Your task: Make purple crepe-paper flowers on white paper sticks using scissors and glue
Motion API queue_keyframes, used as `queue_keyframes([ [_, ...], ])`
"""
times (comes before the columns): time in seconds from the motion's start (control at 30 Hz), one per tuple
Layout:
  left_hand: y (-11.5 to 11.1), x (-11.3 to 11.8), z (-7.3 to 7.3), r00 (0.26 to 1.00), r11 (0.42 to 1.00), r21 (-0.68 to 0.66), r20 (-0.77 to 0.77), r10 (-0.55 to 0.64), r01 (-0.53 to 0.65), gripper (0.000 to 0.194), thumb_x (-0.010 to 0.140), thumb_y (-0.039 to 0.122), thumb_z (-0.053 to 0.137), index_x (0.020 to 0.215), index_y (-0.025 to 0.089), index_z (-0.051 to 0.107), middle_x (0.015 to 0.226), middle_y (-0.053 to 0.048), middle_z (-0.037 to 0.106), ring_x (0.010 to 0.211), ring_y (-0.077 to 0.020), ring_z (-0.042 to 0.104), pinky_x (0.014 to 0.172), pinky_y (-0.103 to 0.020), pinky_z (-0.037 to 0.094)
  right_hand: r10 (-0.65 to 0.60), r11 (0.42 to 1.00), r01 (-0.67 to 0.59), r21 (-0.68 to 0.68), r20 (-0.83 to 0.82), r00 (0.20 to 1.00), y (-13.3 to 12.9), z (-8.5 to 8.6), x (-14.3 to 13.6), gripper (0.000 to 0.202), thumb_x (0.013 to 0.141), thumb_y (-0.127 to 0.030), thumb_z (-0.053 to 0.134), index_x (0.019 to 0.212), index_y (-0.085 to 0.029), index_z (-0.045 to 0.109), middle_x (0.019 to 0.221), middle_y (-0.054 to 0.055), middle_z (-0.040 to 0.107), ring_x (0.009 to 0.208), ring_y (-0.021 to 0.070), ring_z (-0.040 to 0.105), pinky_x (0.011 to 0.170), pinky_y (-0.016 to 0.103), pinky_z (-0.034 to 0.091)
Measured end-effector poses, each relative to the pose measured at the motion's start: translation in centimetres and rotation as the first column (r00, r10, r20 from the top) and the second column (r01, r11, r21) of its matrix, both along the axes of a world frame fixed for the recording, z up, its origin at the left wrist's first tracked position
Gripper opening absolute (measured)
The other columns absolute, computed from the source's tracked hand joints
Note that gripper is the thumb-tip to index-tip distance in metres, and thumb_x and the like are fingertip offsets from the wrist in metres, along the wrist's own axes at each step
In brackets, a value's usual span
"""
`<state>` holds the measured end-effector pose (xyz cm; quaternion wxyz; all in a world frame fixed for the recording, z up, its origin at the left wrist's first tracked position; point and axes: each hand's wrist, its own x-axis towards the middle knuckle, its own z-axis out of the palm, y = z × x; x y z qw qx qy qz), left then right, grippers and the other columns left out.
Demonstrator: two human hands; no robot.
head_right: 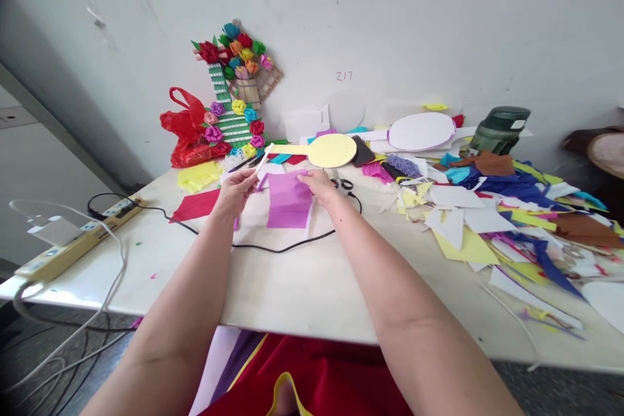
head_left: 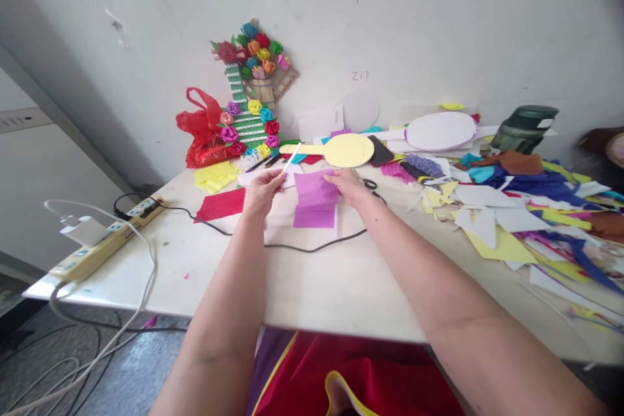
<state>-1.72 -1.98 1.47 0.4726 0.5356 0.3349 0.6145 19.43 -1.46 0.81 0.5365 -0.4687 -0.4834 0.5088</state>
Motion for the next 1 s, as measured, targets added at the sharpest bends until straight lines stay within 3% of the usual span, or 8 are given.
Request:
queue_keyframes([
  [0.27, -0.1, 0.0, 0.0, 0.995, 0.999, -0.001, -0.090, 0.033, -0.033, 0.025, 0.059, 0.036, 0.074, 0.065, 0.015, 0.063, 0.053, 0.002, 0.052, 0.046, -0.0059, 0.044, 0.045, -0.021, 0.034, 0.033, 0.999, -0.035, 0.033, 0.039, 0.999, 0.1, -0.1, -0.1, 0.010, 0.065, -0.023, 0.067, 0.066, -0.014, 0.065, 0.060, 0.001, 0.064, 0.052, 0.0098, 0.055, 0.053, 0.022, 0.042],
  [0.47, -0.3, 0.2, 0.0, 0.987, 0.999, 0.035, -0.157, -0.019, 0.025, 0.026, 0.061, 0.038, 0.073, 0.067, 0.015, 0.063, 0.081, -0.005, 0.065, 0.067, -0.0113, 0.056, 0.059, -0.023, 0.042, 0.081, 0.991, -0.088, 0.096, 0.080, 0.993, 0.0, 0.0, -0.1, 0.010, 0.064, -0.024, 0.067, 0.065, -0.014, 0.066, 0.061, 0.000, 0.065, 0.055, 0.0102, 0.055, 0.055, 0.021, 0.043],
  [0.57, -0.6, 0.4, 0.2, 0.977, 0.996, 0.039, -0.203, -0.065, 0.074, 0.026, 0.059, 0.037, 0.074, 0.065, 0.015, 0.063, 0.081, -0.007, 0.066, 0.079, -0.0162, 0.059, 0.066, -0.024, 0.043, 0.133, 0.982, -0.144, 0.121, 0.095, 0.986, -0.1, 0.1, -0.2, 0.012, 0.063, -0.027, 0.068, 0.063, -0.015, 0.065, 0.058, -0.001, 0.064, 0.054, 0.0104, 0.054, 0.054, 0.022, 0.042],
  [0.77, -1.0, 0.4, 0.3, 0.949, 0.995, 0.006, -0.302, -0.090, 0.096, 0.026, 0.059, 0.039, 0.074, 0.068, 0.016, 0.065, 0.062, -0.001, 0.060, 0.058, -0.0112, 0.053, 0.061, -0.025, 0.041, 0.203, 0.968, -0.217, 0.130, 0.112, 0.973, -0.3, 0.2, -0.3, 0.017, 0.060, -0.031, 0.071, 0.063, -0.015, 0.066, 0.057, -0.001, 0.062, 0.054, 0.0106, 0.054, 0.054, 0.022, 0.043],
  [1.0, -0.8, 0.5, 0.1, 0.949, 0.996, -0.004, -0.303, -0.084, 0.087, 0.026, 0.057, 0.037, 0.075, 0.066, 0.015, 0.065, 0.060, -0.001, 0.059, 0.056, -0.0111, 0.053, 0.060, -0.027, 0.044, 0.203, 0.969, -0.214, 0.125, 0.094, 0.975, -0.6, 0.5, -0.5, 0.017, 0.058, -0.030, 0.072, 0.061, -0.015, 0.066, 0.055, -0.002, 0.062, 0.052, 0.0090, 0.052, 0.053, 0.021, 0.041],
])
